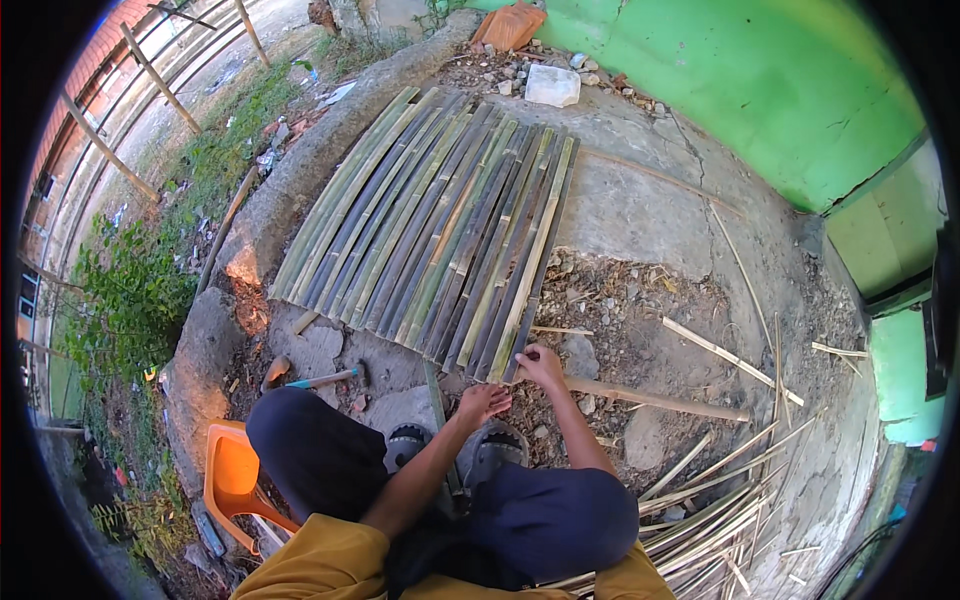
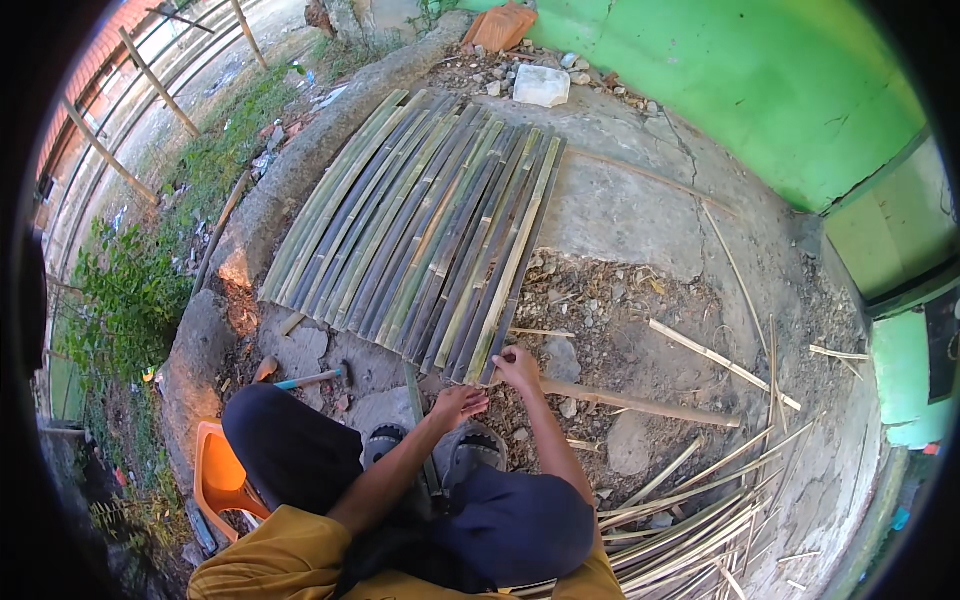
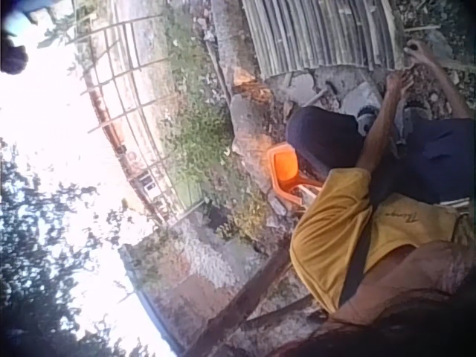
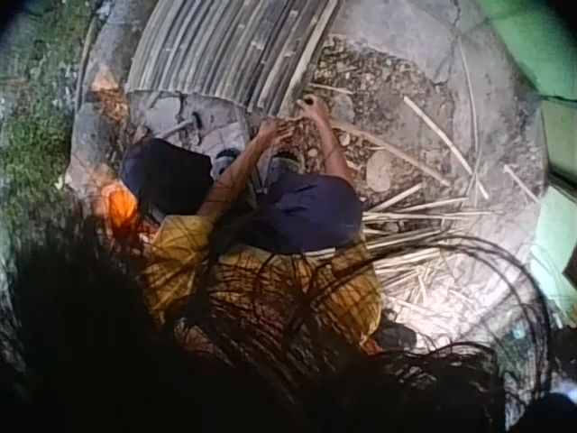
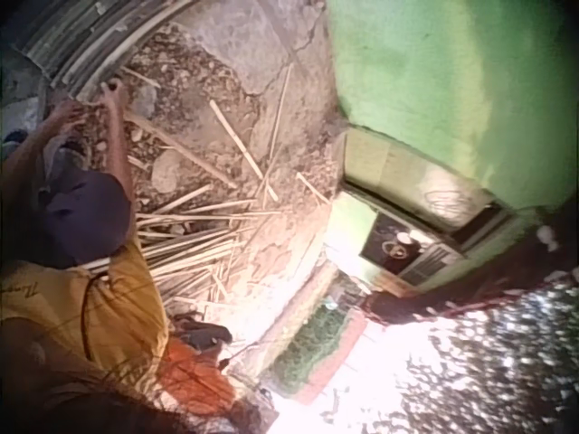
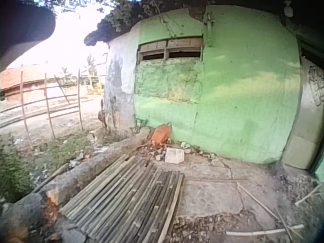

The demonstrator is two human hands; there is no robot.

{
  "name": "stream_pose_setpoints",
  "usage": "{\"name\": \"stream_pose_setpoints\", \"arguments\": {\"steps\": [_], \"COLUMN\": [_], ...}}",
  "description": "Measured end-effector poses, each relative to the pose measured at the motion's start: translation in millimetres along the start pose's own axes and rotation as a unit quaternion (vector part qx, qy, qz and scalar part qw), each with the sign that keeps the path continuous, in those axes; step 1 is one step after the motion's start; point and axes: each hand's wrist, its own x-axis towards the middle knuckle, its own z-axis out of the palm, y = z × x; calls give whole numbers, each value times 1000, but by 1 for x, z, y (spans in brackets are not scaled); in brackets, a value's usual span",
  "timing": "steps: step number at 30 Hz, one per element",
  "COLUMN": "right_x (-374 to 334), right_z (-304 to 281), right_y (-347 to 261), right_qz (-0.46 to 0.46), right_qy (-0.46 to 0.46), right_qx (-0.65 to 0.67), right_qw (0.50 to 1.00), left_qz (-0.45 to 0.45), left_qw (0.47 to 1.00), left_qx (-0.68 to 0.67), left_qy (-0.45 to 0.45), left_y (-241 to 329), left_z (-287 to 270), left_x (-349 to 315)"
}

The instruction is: The person aligns bamboo slats on a frame, takes nails from a plastic bag, and hammers them into the bamboo slats using a hammer.

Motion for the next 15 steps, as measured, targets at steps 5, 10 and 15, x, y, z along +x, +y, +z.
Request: {"name": "stream_pose_setpoints", "arguments": {"steps": [5,10,15], "right_x": [-1,-7,-8], "right_z": [-2,-2,-6], "right_y": [2,-9,-8], "right_qz": [-5,0,5], "right_qy": [-2,-1,-1], "right_qx": [4,16,9], "right_qw": [1000,1000,1000], "left_qz": [-3,4,5], "left_qw": [1000,999,998], "left_qx": [19,28,55], "left_qy": [-10,-14,-18], "left_y": [0,2,2], "left_z": [1,-1,7], "left_x": [1,-1,-3]}}
